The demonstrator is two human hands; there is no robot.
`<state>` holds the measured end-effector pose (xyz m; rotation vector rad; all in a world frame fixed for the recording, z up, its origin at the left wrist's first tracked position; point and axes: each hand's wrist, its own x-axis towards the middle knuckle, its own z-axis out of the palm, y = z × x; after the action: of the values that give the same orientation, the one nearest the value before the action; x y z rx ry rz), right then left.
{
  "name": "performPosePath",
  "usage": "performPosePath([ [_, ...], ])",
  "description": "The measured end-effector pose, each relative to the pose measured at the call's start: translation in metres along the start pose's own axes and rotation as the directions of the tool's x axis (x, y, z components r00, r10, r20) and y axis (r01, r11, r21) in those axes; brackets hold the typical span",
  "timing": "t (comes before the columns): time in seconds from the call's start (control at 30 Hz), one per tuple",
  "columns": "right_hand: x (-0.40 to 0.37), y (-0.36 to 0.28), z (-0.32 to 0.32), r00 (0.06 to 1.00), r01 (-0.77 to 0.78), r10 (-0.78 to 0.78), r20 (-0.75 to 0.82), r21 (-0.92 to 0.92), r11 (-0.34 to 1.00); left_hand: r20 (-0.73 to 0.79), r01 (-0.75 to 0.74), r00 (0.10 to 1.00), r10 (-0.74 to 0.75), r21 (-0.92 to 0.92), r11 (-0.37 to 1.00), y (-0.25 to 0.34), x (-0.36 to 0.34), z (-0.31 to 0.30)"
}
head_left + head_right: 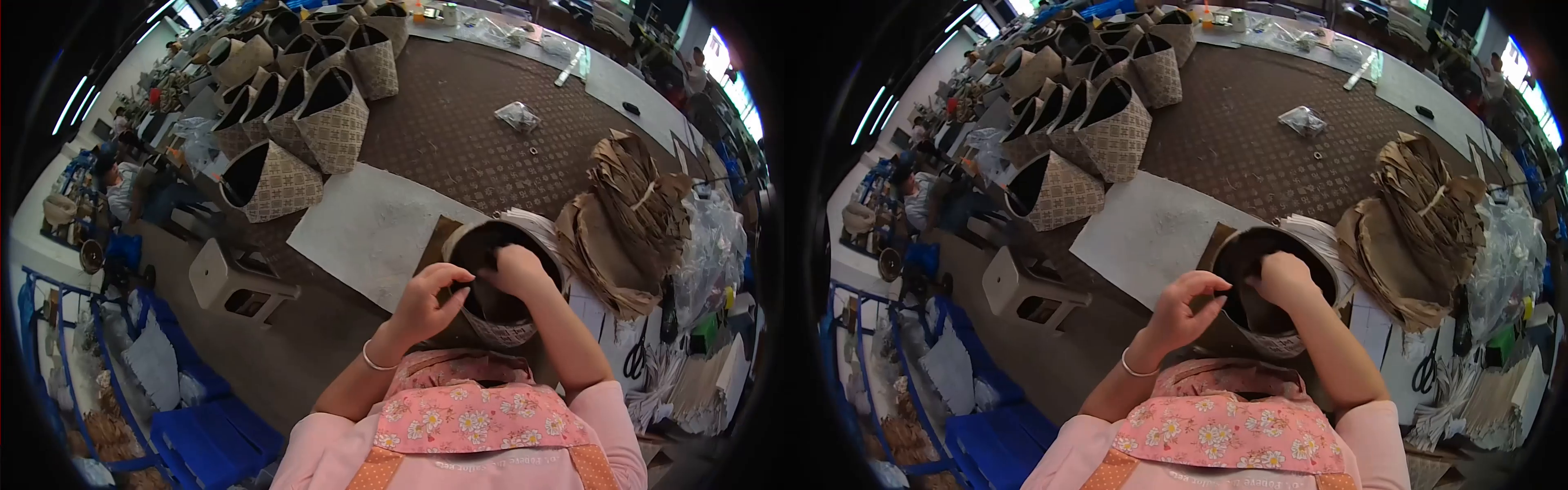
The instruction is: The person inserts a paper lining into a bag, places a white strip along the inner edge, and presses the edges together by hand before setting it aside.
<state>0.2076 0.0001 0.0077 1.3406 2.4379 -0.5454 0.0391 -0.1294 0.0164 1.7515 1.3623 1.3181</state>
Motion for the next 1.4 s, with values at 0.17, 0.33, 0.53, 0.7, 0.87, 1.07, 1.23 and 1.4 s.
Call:
performPosePath([
  [0.17,0.014,0.007,0.048,0.897,0.433,-0.357,-0.261,0.357,0.828,-0.024,0.005,1.000,-0.002,0.127,0.992,-0.007,0.014,0.027],
  [0.33,-0.028,0.015,0.012,0.849,0.526,-0.414,-0.330,0.446,0.724,-0.030,0.051,0.999,-0.044,0.302,0.952,-0.019,0.014,0.036],
  [0.53,-0.066,0.030,-0.017,0.880,0.475,-0.387,-0.276,0.551,0.686,-0.144,-0.048,0.984,0.109,0.375,0.926,-0.016,0.021,0.043],
  [0.7,-0.066,0.051,-0.018,0.870,0.383,-0.146,-0.470,0.460,0.801,-0.120,0.094,0.991,-0.061,0.297,0.950,-0.026,0.026,0.028],
  [0.87,-0.057,0.043,-0.010,0.736,0.361,0.021,-0.677,0.419,0.833,-0.059,-0.035,0.996,0.068,0.446,0.894,-0.022,0.034,0.030],
  [1.07,-0.035,0.009,0.013,0.760,0.550,-0.199,-0.619,0.449,0.704,0.003,-0.041,0.999,0.047,0.536,0.843,-0.024,0.038,0.041],
  [1.23,-0.015,0.025,0.031,0.799,0.456,-0.239,-0.552,0.298,0.839,0.306,0.014,0.914,-0.268,0.636,0.772,-0.034,0.034,0.037],
  [1.4,-0.020,0.009,0.018,0.716,0.483,-0.171,-0.676,0.303,0.822,0.189,0.102,0.945,-0.266,0.604,0.791,-0.030,0.037,0.035],
])
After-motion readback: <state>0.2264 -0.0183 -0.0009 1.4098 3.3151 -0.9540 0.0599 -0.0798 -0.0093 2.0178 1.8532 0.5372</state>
